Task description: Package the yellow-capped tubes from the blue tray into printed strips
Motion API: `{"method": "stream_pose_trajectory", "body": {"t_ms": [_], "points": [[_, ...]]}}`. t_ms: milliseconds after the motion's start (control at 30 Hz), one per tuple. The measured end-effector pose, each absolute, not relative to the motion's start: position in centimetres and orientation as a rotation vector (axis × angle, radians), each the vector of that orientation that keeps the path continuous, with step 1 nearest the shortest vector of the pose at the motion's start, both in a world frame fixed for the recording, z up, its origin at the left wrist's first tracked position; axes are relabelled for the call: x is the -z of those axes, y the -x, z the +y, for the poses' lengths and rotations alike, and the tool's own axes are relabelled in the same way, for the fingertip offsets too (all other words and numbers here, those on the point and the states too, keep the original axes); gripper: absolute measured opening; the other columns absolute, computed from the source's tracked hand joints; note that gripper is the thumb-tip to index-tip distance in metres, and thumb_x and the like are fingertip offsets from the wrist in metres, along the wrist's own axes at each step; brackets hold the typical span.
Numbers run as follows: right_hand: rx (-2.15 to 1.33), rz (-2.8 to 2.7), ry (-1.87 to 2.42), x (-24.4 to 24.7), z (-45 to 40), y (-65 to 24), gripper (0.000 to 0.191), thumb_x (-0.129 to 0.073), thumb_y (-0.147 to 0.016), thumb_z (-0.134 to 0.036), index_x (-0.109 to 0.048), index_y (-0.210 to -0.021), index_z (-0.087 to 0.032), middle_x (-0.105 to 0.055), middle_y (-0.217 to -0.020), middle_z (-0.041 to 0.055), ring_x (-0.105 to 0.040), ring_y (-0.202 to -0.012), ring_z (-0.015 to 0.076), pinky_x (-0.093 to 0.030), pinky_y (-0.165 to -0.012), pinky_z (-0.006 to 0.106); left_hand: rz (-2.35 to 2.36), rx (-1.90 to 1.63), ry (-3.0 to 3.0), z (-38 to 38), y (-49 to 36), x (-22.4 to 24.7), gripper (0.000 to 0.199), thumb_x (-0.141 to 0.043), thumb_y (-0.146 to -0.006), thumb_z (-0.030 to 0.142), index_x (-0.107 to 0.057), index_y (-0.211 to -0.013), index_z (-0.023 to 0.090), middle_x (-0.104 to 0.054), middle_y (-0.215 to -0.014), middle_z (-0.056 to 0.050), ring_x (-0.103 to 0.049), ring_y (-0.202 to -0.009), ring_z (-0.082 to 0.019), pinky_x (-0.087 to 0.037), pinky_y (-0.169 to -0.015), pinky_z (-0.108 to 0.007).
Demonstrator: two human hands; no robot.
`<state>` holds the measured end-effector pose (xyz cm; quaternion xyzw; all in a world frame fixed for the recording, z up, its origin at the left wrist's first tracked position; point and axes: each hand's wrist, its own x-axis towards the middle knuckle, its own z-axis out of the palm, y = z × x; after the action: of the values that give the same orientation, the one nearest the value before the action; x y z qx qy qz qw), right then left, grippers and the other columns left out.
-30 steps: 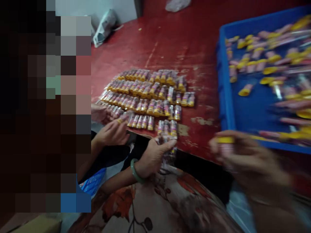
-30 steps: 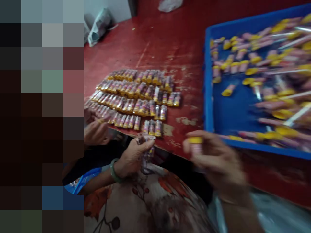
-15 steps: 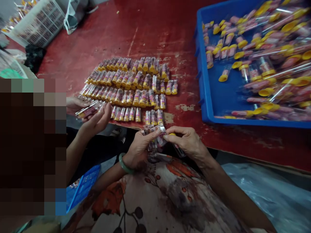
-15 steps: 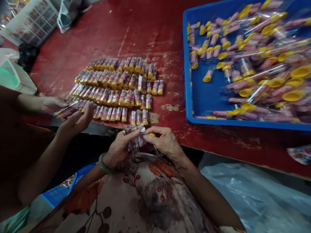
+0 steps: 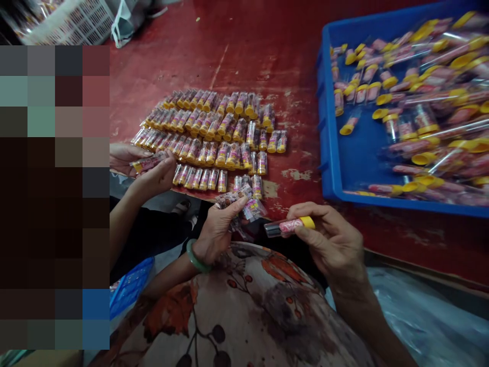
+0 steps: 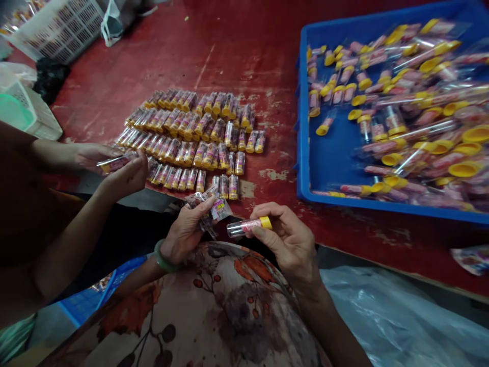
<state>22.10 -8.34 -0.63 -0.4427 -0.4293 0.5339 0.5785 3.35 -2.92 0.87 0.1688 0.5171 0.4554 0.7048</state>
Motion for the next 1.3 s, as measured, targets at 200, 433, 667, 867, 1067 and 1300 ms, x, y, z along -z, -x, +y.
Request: {"method": "stream_pose_trajectory", "body": {"t_ms": [200,433,667,867,1067,1300], "points": [[-1.13,-0.999,1.031,1.0,-8.7,-20.9,0.014,-0.071,-0.082,-0.021,-0.066,-0.096,-0.022,-0.061,-0.095,0.0043,-0.061,-0.078,0.0164,-0.054,-0.064,0.027,1.148,-0.976,-0.332,-3.0,-3.4,-1.4,0.03,-0.087,-0.061,0.026,-0.069,-0.082,0.013,-0.066,-0.072,0.002,-0.058,-0.055,-0.007,-0.049,-0.051,-0.019],[-1.109,-0.913,1.026,1.1,-8.8,-20.9,0.014,-0.072,-0.079,-0.018,-0.068,-0.092,-0.021,-0.062,-0.091,0.0039,-0.06,-0.073,0.015,-0.051,-0.061,0.026,1.126,-0.927,-0.337,-3.3,-3.0,-1.1,0.03,-0.087,-0.061,0.023,-0.069,-0.084,0.014,-0.068,-0.076,0.001,-0.061,-0.058,-0.009,-0.052,-0.053,-0.021],[-1.005,-0.923,1.076,0.7,-9.5,-20.4,0.017,-0.075,-0.076,-0.02,-0.066,-0.09,-0.022,-0.063,-0.093,0.0058,-0.061,-0.082,0.0193,-0.051,-0.067,0.03,1.122,-0.948,-0.315,-3.5,-3.0,-1.4,0.033,-0.089,-0.058,0.028,-0.067,-0.077,0.013,-0.064,-0.065,0.002,-0.058,-0.053,-0.008,-0.049,-0.052,-0.019],[-0.794,-1.054,1.031,0.7,-9.2,-19.5,0.018,-0.072,-0.078,-0.018,-0.063,-0.093,-0.023,-0.064,-0.092,0.0056,-0.063,-0.084,0.0201,-0.052,-0.068,0.032,1.117,-0.937,-0.29,-3.9,-3.1,-2.3,0.016,-0.082,-0.069,0.022,-0.068,-0.073,0.016,-0.065,-0.064,0.002,-0.058,-0.052,-0.009,-0.051,-0.051,-0.02],[-0.473,-1.318,1.145,1.3,-10.0,-19.5,0.032,-0.077,-0.074,-0.018,-0.06,-0.101,-0.025,-0.067,-0.097,0.0048,-0.066,-0.086,0.0216,-0.055,-0.075,0.038,1.053,-0.895,-0.235,-4.4,-3.3,-2.3,0.012,-0.079,-0.073,0.021,-0.069,-0.077,0.015,-0.068,-0.069,-0.001,-0.063,-0.058,-0.012,-0.054,-0.055,-0.022],[-0.052,-1.528,1.234,1.6,-10.2,-18.3,0.039,-0.08,-0.077,-0.021,-0.057,-0.107,-0.028,-0.07,-0.096,0.0033,-0.069,-0.079,0.0191,-0.055,-0.066,0.031,0.99,-0.952,-0.338,-4.8,-3.9,-2.0,0.026,-0.083,-0.069,0.03,-0.069,-0.088,0.019,-0.068,-0.077,0.001,-0.063,-0.062,-0.012,-0.055,-0.059,-0.024]]}}
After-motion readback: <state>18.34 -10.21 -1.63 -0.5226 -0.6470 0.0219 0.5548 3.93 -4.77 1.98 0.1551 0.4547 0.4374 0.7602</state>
